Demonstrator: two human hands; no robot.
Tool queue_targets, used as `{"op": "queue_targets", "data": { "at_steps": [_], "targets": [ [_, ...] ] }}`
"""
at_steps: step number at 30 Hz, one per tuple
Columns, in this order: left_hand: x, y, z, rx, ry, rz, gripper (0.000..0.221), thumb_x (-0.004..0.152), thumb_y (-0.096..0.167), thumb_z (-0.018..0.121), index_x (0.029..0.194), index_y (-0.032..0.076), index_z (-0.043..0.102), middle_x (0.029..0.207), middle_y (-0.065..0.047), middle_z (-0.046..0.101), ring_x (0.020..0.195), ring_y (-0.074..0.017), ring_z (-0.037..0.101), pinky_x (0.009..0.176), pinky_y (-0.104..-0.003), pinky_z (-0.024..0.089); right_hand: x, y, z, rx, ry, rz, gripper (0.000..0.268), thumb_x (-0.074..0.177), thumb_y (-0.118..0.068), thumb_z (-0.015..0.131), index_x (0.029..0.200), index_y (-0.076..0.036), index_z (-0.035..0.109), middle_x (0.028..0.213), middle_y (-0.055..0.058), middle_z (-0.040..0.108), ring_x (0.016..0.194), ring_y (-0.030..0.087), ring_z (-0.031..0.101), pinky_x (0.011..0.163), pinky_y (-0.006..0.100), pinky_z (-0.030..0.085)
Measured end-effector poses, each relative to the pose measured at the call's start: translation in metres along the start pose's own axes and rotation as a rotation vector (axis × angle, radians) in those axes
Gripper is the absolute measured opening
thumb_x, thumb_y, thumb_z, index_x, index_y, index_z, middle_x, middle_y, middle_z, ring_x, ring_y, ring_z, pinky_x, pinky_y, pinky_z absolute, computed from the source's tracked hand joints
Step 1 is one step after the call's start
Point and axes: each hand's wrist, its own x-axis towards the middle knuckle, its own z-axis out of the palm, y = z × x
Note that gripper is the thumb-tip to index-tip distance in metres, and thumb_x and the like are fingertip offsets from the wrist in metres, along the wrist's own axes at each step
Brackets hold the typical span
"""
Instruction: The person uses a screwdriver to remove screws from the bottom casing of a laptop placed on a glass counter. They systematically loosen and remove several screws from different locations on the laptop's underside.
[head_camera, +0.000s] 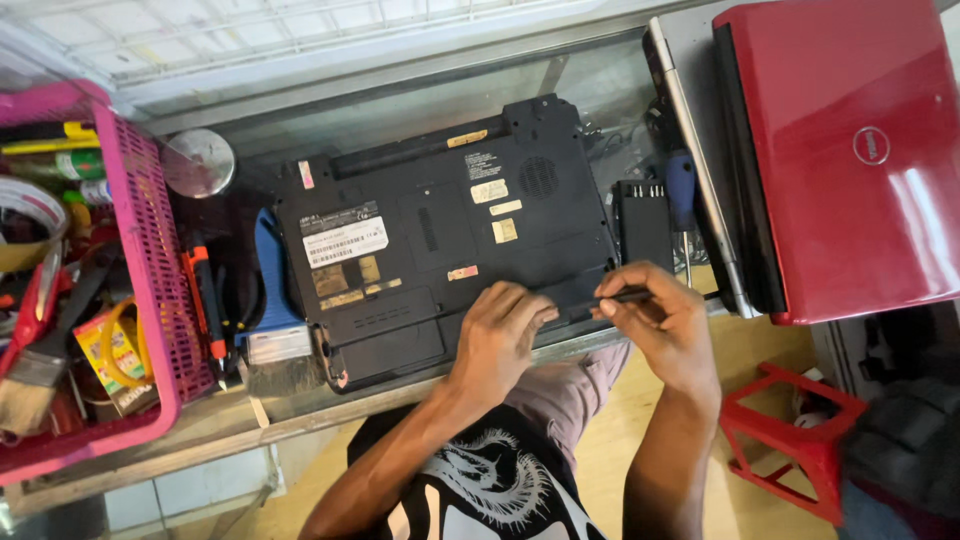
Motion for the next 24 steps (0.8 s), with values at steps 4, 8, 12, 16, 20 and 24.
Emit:
{"op": "queue_targets", "data": {
  "at_steps": [4,8,12,16,20,24],
  "targets": [
    [0.0,0.0,-0.004,0.063,-0.002,-0.012,0.01,0.096,0.021,0.07,0.088,0.015,0.07,0.072,0.001,0.059,0.074,-0.0242,0.064,0.066,-0.035,0.051,-0.018,0.022,-0.008,-0.004,0.015,0.058,0.016,0.085,0.002,0.076,0.1,0.004,0.072,0.085,0.018,0.073,0.079,0.021,0.074,0.072,0.032,0.059],
    [0.021,0.009,0.006,-0.003,-0.077,-0.079,0.005,0.094,0.012,0.071,0.089,0.01,0.07,0.081,-0.008,0.061,0.084,-0.0331,0.064,0.074,-0.041,0.053,-0.048,0.03,-0.021,-0.083,0.148,0.11,0.013,0.081,-0.002,0.08,0.092,0.002,0.075,0.079,0.017,0.073,0.071,0.022,0.073,0.069,0.035,0.059],
    [0.059,0.028,0.051,0.08,-0.4,-0.032,0.037,0.08,-0.015,0.063,0.111,0.004,0.068,0.112,-0.019,0.065,0.107,-0.0358,0.06,0.09,-0.049,0.054,-0.075,0.004,-0.047,-0.13,0.354,0.012,0.012,0.087,-0.004,0.069,0.097,-0.001,0.066,0.084,0.011,0.067,0.067,0.017,0.065,0.065,0.024,0.052],
    [0.069,0.041,0.126,0.054,-0.452,0.043,0.044,0.08,-0.02,0.057,0.121,-0.002,0.059,0.095,-0.014,0.061,0.095,-0.0295,0.057,0.085,-0.045,0.05,-0.096,-0.018,-0.061,-0.257,0.722,0.092,0.023,0.082,0.0,0.061,0.105,-0.002,0.065,0.093,0.01,0.065,0.069,0.017,0.063,0.061,0.023,0.05],
    [0.065,0.043,0.169,0.251,-0.316,0.147,0.032,0.07,-0.016,0.066,0.095,0.005,0.063,0.092,-0.012,0.064,0.09,-0.0342,0.058,0.076,-0.047,0.045,-0.103,-0.014,-0.076,-0.214,0.789,-0.05,0.014,0.098,0.005,0.066,0.11,0.009,0.059,0.089,0.017,0.057,0.072,0.027,0.064,0.069,0.031,0.058],
    [0.064,0.048,0.154,0.247,-0.328,0.146,0.035,0.076,-0.016,0.068,0.107,0.002,0.063,0.104,-0.016,0.063,0.098,-0.0348,0.058,0.082,-0.047,0.048,-0.094,-0.013,-0.068,-0.335,0.808,0.015,0.008,0.105,0.009,0.064,0.109,0.006,0.058,0.085,0.018,0.061,0.075,0.024,0.069,0.072,0.028,0.056]
  ]
}}
